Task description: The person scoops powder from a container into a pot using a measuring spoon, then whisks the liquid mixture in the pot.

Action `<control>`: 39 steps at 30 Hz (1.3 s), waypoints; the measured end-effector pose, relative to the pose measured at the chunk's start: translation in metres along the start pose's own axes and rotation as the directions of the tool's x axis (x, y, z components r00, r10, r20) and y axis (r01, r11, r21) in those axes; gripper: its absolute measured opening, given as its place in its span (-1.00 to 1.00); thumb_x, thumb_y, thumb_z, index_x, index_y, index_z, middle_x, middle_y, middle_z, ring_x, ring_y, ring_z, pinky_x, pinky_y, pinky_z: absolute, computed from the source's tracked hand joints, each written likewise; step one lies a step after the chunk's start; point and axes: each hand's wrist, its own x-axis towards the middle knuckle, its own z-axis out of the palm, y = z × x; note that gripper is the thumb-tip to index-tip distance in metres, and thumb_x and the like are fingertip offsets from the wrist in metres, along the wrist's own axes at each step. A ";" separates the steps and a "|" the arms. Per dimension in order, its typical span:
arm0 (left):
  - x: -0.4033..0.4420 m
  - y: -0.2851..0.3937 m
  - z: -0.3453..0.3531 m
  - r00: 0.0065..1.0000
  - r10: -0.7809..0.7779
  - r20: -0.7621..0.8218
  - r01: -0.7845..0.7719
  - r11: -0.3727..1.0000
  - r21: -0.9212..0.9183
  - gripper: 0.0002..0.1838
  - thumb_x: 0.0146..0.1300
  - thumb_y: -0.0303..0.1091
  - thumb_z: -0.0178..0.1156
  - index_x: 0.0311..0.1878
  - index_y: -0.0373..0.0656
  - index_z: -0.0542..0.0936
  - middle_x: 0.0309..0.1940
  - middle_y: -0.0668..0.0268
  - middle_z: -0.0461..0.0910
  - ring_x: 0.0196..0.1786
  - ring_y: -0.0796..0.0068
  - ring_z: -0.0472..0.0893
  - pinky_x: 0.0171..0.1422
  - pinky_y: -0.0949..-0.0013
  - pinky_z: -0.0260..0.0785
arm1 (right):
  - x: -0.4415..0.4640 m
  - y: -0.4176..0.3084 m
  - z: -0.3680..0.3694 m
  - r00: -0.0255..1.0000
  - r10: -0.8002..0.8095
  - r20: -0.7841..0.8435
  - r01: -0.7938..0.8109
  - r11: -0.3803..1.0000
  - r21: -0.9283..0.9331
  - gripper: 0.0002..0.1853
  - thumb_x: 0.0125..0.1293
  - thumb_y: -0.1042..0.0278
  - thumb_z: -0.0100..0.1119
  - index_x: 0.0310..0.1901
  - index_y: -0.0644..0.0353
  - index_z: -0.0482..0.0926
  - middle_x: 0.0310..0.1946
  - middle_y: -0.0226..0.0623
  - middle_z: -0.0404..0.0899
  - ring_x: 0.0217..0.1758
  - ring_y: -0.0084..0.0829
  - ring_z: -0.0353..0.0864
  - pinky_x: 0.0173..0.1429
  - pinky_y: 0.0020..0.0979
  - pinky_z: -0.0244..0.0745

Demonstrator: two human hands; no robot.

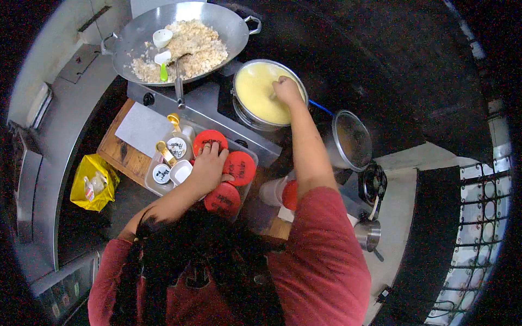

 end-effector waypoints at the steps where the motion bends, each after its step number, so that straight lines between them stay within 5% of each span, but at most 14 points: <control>1: 0.000 0.000 0.001 1.000 -0.005 -0.005 0.005 1.000 0.016 -0.13 -0.01 0.17 0.45 0.26 -0.17 0.40 0.21 0.03 0.36 0.34 -0.01 0.37 0.42 -0.16 0.28 | 0.000 -0.001 -0.001 1.000 -0.006 -0.001 0.006 1.000 0.001 -0.68 0.15 0.16 0.13 -0.26 0.29 0.63 -0.27 0.15 0.67 -0.14 0.06 0.68 0.01 -0.12 0.52; 7: -0.002 -0.001 0.001 0.999 0.010 -0.038 -0.009 1.000 0.028 -0.09 -0.03 0.20 0.44 0.27 -0.21 0.42 0.21 -0.05 0.39 0.31 -0.12 0.40 0.41 -0.09 0.30 | 0.007 0.010 0.006 1.000 0.016 -0.015 -0.016 1.000 -0.001 -0.63 0.15 0.14 0.15 -0.19 0.30 0.65 -0.24 0.13 0.68 -0.12 0.06 0.69 0.04 -0.14 0.53; 10: -0.003 0.000 -0.001 1.000 0.007 -0.028 -0.006 1.000 0.027 -0.08 -0.03 0.22 0.44 0.29 -0.21 0.41 0.22 -0.03 0.39 0.33 -0.10 0.39 0.42 -0.09 0.29 | 0.004 0.026 0.004 0.983 -0.070 -0.173 0.063 0.997 -0.047 -0.69 0.17 0.11 0.14 -0.44 0.23 0.61 -0.56 -0.07 0.61 -0.43 -0.21 0.66 -0.23 -0.22 0.50; 14: -0.002 -0.003 0.002 0.997 0.019 -0.074 -0.015 0.999 0.046 -0.09 -0.04 0.23 0.44 0.27 -0.21 0.43 0.21 -0.03 0.39 0.34 -0.08 0.39 0.41 -0.08 0.29 | -0.011 0.044 -0.034 0.986 0.023 -0.165 -0.004 0.993 0.118 -0.68 0.14 0.11 0.16 -0.43 0.24 0.64 -0.44 -0.04 0.66 -0.32 -0.11 0.65 -0.13 -0.21 0.51; 16: -0.003 -0.001 -0.001 1.000 -0.001 -0.020 0.002 0.999 0.042 -0.09 -0.05 0.23 0.44 0.25 -0.22 0.43 0.21 -0.04 0.39 0.34 -0.08 0.39 0.40 -0.06 0.31 | -0.015 0.050 -0.053 0.958 0.118 -0.260 -0.137 0.989 -0.057 -0.61 0.10 0.04 0.20 -0.33 0.28 0.68 -0.24 0.11 0.69 -0.08 0.03 0.68 0.07 -0.13 0.53; 18: -0.005 0.000 -0.002 1.000 -0.007 -0.007 0.007 1.000 0.020 -0.10 -0.04 0.21 0.45 0.27 -0.19 0.43 0.23 0.00 0.38 0.35 -0.03 0.38 0.42 -0.09 0.29 | -0.001 0.083 -0.039 0.904 0.031 -0.427 -0.097 0.986 -0.133 -0.66 0.18 0.07 0.21 -0.42 0.25 0.64 -0.45 -0.09 0.67 -0.38 -0.17 0.64 -0.17 -0.23 0.52; 22: -0.003 -0.002 0.004 1.000 -0.021 -0.022 0.021 1.000 -0.011 -0.10 -0.02 0.19 0.45 0.29 -0.17 0.41 0.26 0.03 0.36 0.36 0.02 0.37 0.44 -0.11 0.27 | 0.020 0.107 -0.012 0.930 0.092 -0.355 -0.040 0.988 0.152 -0.69 0.26 0.10 0.21 -0.42 0.21 0.63 -0.54 -0.26 0.64 -0.56 -0.40 0.56 -0.42 -0.35 0.42; 24: -0.003 -0.002 0.004 1.000 -0.023 -0.021 0.023 1.000 0.002 -0.11 -0.01 0.19 0.45 0.29 -0.17 0.41 0.26 0.03 0.36 0.36 0.01 0.37 0.44 -0.10 0.27 | 0.012 0.088 -0.023 0.983 0.085 0.164 -0.158 0.845 0.510 -0.75 0.33 0.17 0.18 -0.39 0.16 0.62 -0.62 -0.43 0.56 -0.67 -0.61 0.41 -0.59 -0.48 0.20; 26: -0.002 -0.002 0.004 0.999 -0.030 -0.021 0.030 0.999 0.020 -0.11 -0.01 0.18 0.44 0.29 -0.18 0.41 0.26 0.03 0.36 0.36 0.01 0.37 0.44 -0.10 0.27 | 0.010 0.073 -0.045 0.935 0.155 0.318 -0.285 0.861 0.421 -0.80 0.32 0.25 0.16 -0.37 0.17 0.63 -0.68 -0.42 0.51 -0.70 -0.58 0.36 -0.63 -0.47 0.14; 28: -0.004 -0.002 0.005 0.999 -0.024 -0.035 0.025 0.999 0.022 -0.11 -0.01 0.17 0.44 0.29 -0.19 0.41 0.25 0.03 0.36 0.36 0.01 0.38 0.45 -0.10 0.26 | 0.014 0.063 -0.069 0.970 0.161 0.182 -0.190 0.969 0.159 -0.80 0.30 0.26 0.16 -0.38 0.18 0.64 -0.65 -0.37 0.54 -0.69 -0.56 0.39 -0.61 -0.45 0.19; 32: -0.002 0.000 0.002 0.999 -0.038 -0.022 0.038 0.999 -0.005 -0.11 -0.01 0.17 0.45 0.29 -0.19 0.40 0.24 0.02 0.37 0.35 -0.01 0.38 0.46 -0.11 0.25 | 0.074 0.148 -0.009 0.958 0.029 -0.285 0.070 0.941 0.331 -0.80 0.28 0.25 0.17 -0.38 0.17 0.65 -0.64 -0.37 0.56 -0.64 -0.56 0.46 -0.57 -0.46 0.26; 34: -0.001 0.000 0.002 0.999 -0.049 0.001 0.049 0.999 -0.016 -0.12 -0.01 0.16 0.45 0.28 -0.18 0.41 0.23 0.01 0.38 0.34 -0.02 0.39 0.45 -0.10 0.25 | 0.034 0.090 -0.033 0.986 0.054 0.159 -0.122 0.879 0.460 -0.81 0.28 0.25 0.17 -0.37 0.17 0.64 -0.65 -0.40 0.54 -0.64 -0.58 0.48 -0.56 -0.49 0.29; 36: -0.001 -0.001 0.004 0.999 -0.040 -0.033 0.039 0.999 -0.009 -0.12 -0.05 0.16 0.46 0.25 -0.20 0.42 0.21 -0.02 0.39 0.31 -0.07 0.41 0.42 -0.06 0.27 | 0.041 0.093 -0.047 0.945 0.113 0.308 -0.224 0.908 0.355 -0.80 0.27 0.26 0.17 -0.39 0.19 0.64 -0.65 -0.40 0.55 -0.66 -0.55 0.47 -0.55 -0.47 0.29; 39: -0.001 0.002 0.002 0.997 -0.037 -0.062 0.036 0.999 -0.005 -0.12 -0.08 0.17 0.48 0.22 -0.21 0.44 0.19 -0.06 0.41 0.28 -0.12 0.43 0.40 -0.02 0.30 | 0.050 0.105 -0.061 0.998 0.049 -0.037 -0.041 0.979 0.198 -0.76 0.24 0.26 0.16 -0.46 0.23 0.63 -0.64 -0.35 0.58 -0.66 -0.53 0.46 -0.52 -0.44 0.31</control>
